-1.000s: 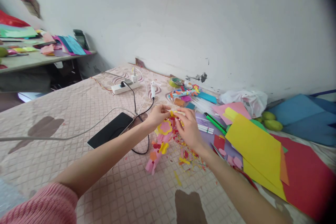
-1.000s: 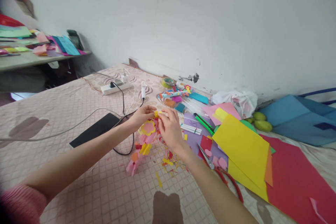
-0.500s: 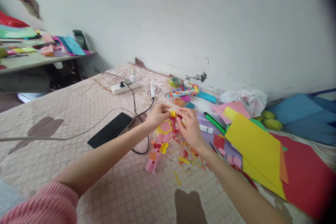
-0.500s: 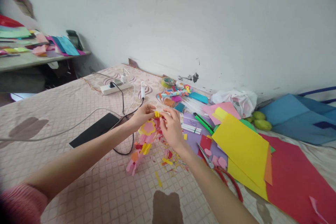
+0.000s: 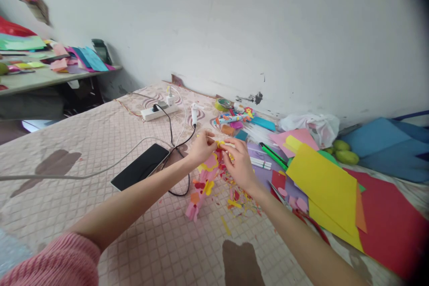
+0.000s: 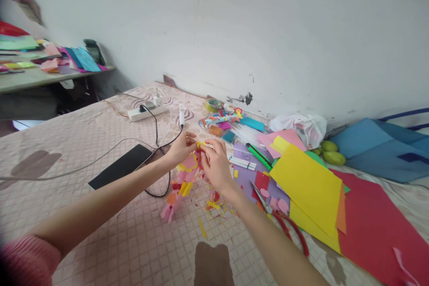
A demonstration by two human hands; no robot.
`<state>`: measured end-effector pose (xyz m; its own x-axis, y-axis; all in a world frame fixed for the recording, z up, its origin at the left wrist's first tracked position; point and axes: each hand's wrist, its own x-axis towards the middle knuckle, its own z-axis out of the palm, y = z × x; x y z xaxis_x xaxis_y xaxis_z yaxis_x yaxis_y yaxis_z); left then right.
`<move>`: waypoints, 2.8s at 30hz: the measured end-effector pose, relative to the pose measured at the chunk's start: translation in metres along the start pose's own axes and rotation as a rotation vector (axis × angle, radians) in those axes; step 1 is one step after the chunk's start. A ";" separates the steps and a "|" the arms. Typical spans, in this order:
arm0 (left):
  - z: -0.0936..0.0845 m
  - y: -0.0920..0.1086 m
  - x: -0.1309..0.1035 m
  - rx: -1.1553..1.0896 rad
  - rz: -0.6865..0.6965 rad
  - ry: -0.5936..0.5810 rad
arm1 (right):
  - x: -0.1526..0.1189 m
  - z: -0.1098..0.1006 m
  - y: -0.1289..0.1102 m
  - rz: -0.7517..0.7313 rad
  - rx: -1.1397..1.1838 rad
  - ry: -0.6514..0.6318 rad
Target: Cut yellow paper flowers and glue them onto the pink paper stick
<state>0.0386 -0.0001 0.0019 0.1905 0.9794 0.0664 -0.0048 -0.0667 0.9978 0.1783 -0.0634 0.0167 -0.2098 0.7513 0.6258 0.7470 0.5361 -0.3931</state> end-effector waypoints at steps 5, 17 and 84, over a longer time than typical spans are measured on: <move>0.000 -0.001 0.001 0.063 0.042 0.023 | 0.001 0.000 0.001 0.001 0.019 0.010; -0.009 0.000 0.007 0.039 -0.118 0.025 | -0.012 -0.022 0.017 0.139 0.022 0.066; -0.047 0.032 -0.001 -0.106 -0.187 0.030 | 0.002 0.035 -0.020 1.184 1.317 0.163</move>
<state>-0.0077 0.0054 0.0342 0.1686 0.9782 -0.1214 -0.0760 0.1357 0.9878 0.1411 -0.0593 0.0020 0.1341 0.9295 -0.3435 -0.5303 -0.2256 -0.8173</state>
